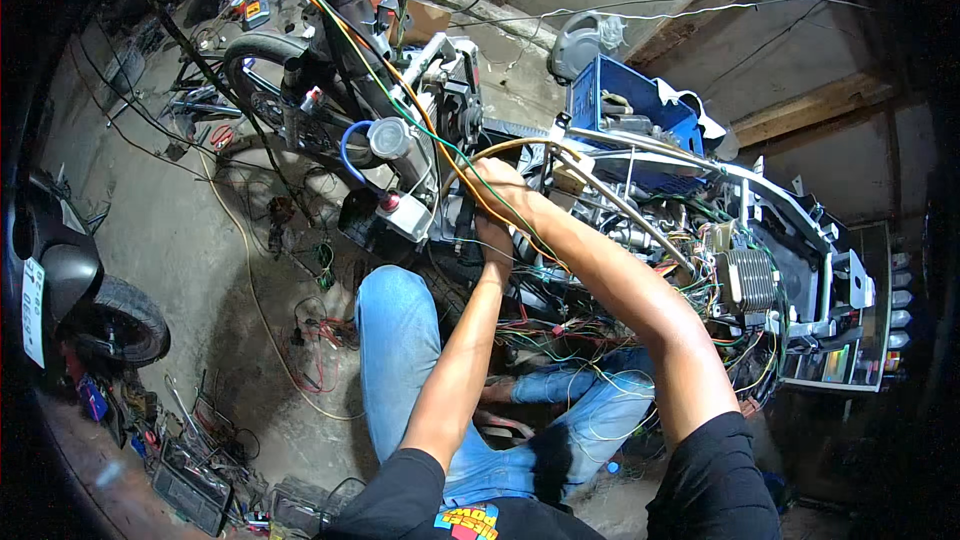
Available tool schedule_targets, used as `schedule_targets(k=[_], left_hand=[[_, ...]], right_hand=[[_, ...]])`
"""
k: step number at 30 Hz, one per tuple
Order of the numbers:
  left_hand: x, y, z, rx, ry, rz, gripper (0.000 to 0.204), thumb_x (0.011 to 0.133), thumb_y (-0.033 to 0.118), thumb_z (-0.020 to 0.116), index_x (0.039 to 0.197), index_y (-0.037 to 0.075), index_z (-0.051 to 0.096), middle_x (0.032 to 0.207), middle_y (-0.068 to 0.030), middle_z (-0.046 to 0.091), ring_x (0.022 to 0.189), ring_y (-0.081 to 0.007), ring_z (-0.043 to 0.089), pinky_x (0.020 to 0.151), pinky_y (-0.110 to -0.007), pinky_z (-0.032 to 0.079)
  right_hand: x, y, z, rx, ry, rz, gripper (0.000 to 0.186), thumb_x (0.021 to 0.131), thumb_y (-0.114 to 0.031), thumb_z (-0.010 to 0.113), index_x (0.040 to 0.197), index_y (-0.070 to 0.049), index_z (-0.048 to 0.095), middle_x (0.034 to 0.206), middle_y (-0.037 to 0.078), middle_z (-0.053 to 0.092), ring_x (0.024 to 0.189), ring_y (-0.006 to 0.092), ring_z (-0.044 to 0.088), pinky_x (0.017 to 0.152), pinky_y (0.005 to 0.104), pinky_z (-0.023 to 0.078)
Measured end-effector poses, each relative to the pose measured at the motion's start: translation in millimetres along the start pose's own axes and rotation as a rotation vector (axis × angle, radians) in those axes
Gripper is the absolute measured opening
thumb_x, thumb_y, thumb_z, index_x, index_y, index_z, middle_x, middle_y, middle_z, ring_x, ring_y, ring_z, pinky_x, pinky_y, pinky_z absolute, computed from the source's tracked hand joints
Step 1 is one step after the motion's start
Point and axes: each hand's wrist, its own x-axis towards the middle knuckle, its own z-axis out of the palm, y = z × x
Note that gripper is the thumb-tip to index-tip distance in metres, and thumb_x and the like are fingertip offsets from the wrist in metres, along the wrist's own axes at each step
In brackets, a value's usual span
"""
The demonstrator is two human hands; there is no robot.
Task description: The person is repairing and organizing the electrical wiring harness of a motorcycle.
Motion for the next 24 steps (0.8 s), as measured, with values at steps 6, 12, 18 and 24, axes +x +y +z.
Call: schedule_targets(k=[6, 12, 18, 24], left_hand=[[-9.6, -2.4, 10.7, 0.092, -0.071, 0.093, 0.031, 0.098, 0.026, 0.042, 0.118, 0.005, 0.053, 0.108, -0.0021, 0.057, 0.097, -0.0121, 0.054, 0.082, -0.030, 0.046], [-16.4, -16.3, 13.0, -0.261, 0.011, -0.099, 0.029, 0.094, 0.023, 0.050, 0.118, 0.006, 0.052, 0.110, -0.0029, 0.057, 0.100, -0.0133, 0.055, 0.086, -0.031, 0.046], [-13.5, -49.5, -6.3, -0.311, 0.015, -0.089, 0.031, 0.095, 0.024, 0.049, 0.119, 0.005, 0.051, 0.113, -0.0041, 0.056, 0.100, -0.0144, 0.054, 0.087, -0.032, 0.045], [17.6, -86.5, 22.0, -0.454, -0.161, -0.207, 0.033, 0.096, 0.024, 0.047, 0.121, 0.003, 0.050, 0.116, -0.0055, 0.055, 0.100, -0.0157, 0.054, 0.088, -0.032, 0.044]], right_hand=[[0.1, -1.7, -8.7, 0.008, -0.002, 0.022, 0.013, 0.076, -0.005, 0.054, 0.083, 0.000, 0.064, 0.082, 0.021, 0.065, 0.074, 0.0339, 0.066, 0.061, 0.0406, 0.054], [-3.5, 10.7, 10.8, -0.025, 0.017, -0.046, 0.013, 0.075, -0.009, 0.059, 0.080, -0.001, 0.068, 0.075, 0.015, 0.066, 0.070, 0.0278, 0.067, 0.060, 0.0364, 0.055], [7.3, -8.0, 7.1, -0.070, 0.003, -0.034, 0.012, 0.074, -0.009, 0.059, 0.078, -0.004, 0.069, 0.076, 0.014, 0.067, 0.068, 0.0262, 0.067, 0.057, 0.0362, 0.056], [12.8, 2.0, 19.2, -0.100, -0.148, 0.143, 0.015, 0.076, -0.018, 0.058, 0.075, -0.010, 0.070, 0.078, 0.007, 0.069, 0.071, 0.0241, 0.067, 0.058, 0.0362, 0.053]])
